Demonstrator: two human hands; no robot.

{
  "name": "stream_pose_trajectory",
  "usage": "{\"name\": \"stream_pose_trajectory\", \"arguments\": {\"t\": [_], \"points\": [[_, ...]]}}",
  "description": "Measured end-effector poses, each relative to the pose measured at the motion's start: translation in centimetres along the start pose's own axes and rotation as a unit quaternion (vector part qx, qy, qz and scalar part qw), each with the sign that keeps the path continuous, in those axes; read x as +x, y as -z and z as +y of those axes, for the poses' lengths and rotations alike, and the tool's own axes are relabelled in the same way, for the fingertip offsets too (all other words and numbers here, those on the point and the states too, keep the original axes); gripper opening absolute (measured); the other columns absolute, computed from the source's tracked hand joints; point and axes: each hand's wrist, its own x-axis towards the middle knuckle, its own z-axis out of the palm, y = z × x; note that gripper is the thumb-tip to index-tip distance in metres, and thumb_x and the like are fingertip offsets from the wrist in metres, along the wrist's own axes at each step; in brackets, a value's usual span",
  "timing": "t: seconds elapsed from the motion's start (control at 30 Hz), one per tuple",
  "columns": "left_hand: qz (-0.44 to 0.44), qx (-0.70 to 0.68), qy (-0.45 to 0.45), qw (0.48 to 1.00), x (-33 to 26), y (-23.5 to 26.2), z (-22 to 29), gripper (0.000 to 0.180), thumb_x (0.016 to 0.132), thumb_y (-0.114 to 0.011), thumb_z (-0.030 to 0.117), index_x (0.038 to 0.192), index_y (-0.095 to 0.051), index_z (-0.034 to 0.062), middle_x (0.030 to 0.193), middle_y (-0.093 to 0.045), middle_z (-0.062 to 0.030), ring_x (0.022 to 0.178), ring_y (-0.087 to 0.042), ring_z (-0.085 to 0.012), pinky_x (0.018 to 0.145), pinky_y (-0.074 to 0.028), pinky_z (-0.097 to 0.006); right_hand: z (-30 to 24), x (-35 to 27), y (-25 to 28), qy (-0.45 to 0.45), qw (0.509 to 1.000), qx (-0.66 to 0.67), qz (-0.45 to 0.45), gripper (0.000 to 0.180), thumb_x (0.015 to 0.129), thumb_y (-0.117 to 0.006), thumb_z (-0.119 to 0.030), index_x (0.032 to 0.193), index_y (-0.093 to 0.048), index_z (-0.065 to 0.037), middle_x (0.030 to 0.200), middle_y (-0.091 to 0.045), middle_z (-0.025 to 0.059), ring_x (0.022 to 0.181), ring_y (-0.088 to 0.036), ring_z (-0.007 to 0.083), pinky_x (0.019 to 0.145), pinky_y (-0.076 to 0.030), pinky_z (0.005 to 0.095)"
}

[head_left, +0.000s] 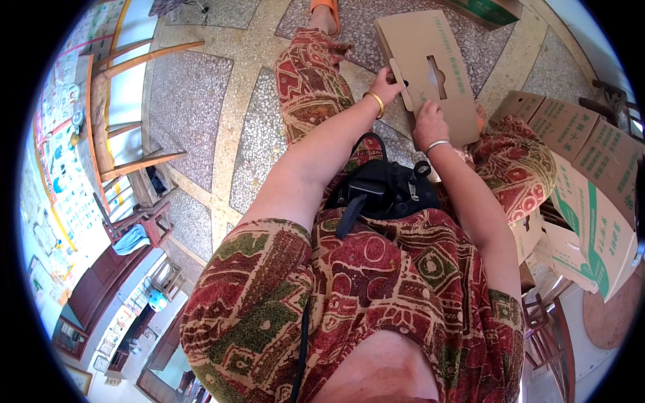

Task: The person sits on the floor and assembles flat-packed cardboard boxes by hand. They fold the side flaps, interlock the tabs, and secure the structure, repeating the process for multiple boxes.

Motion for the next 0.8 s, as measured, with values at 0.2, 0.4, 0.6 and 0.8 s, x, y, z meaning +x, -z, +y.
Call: {"name": "stream_pose_trajectory", "arguments": {"t": [0.2, 0.4, 0.6, 0.8], "points": [[0.0, -0.009, 0.034, 0.999, 0.5, -0.3, 0.4, 0.026, 0.075, -0.065, 0.011, 0.097, -0.058, -0.0004, 0.092, -0.063, -0.008, 0.082, -0.059, -0.0159, 0.073, -0.047, -0.029, 0.4, 0.2, -0.4, -0.042, 0.997, 0.065, -0.021, 0.063, 0.075, -0.057, -0.018, 0.127, -0.033, 0.009, 0.114, -0.042, 0.0245, 0.091, -0.055, 0.0306, 0.07, -0.052, 0.0324], [0.006, -0.009, 0.071, 0.997, 1.7, -0.1, -1.4, 0.025, 0.075, -0.066, 0.013, 0.095, -0.06, 0.0006, 0.087, -0.064, -0.0074, 0.078, -0.06, -0.0163, 0.07, -0.047, -0.029, 1.0, -0.2, 3.5, -0.046, 0.986, 0.154, -0.041, 0.067, 0.073, -0.065, -0.027, 0.125, -0.038, 0.005, 0.116, -0.044, 0.0212, 0.094, -0.055, 0.0332, 0.079, -0.049, 0.0368], [0.005, 0.041, 0.066, 0.997, 2.2, -0.1, -2.2, 0.03, 0.073, -0.066, 0.017, 0.096, -0.061, -0.0005, 0.09, -0.064, -0.0097, 0.08, -0.061, -0.018, 0.071, -0.047, -0.031, 4.9, 4.2, 0.8, -0.105, 0.906, 0.389, 0.125, 0.032, 0.078, -0.06, -0.024, 0.098, -0.06, 0.001, 0.098, -0.056, 0.021, 0.093, -0.054, 0.0357, 0.081, -0.046, 0.0407], [-0.017, 0.127, 0.015, 0.992, 2.0, 0.4, -2.8, 0.023, 0.077, -0.062, 0.017, 0.094, -0.06, 0.0007, 0.08, -0.061, -0.0035, 0.065, -0.053, -0.0097, 0.057, -0.043, -0.025, 6.3, 6.8, 1.6, -0.177, 0.931, 0.32, -0.003, 0.029, 0.079, -0.056, -0.027, 0.095, -0.063, -0.004, 0.095, -0.062, 0.0172, 0.09, -0.058, 0.0337, 0.08, -0.046, 0.0409]]}}
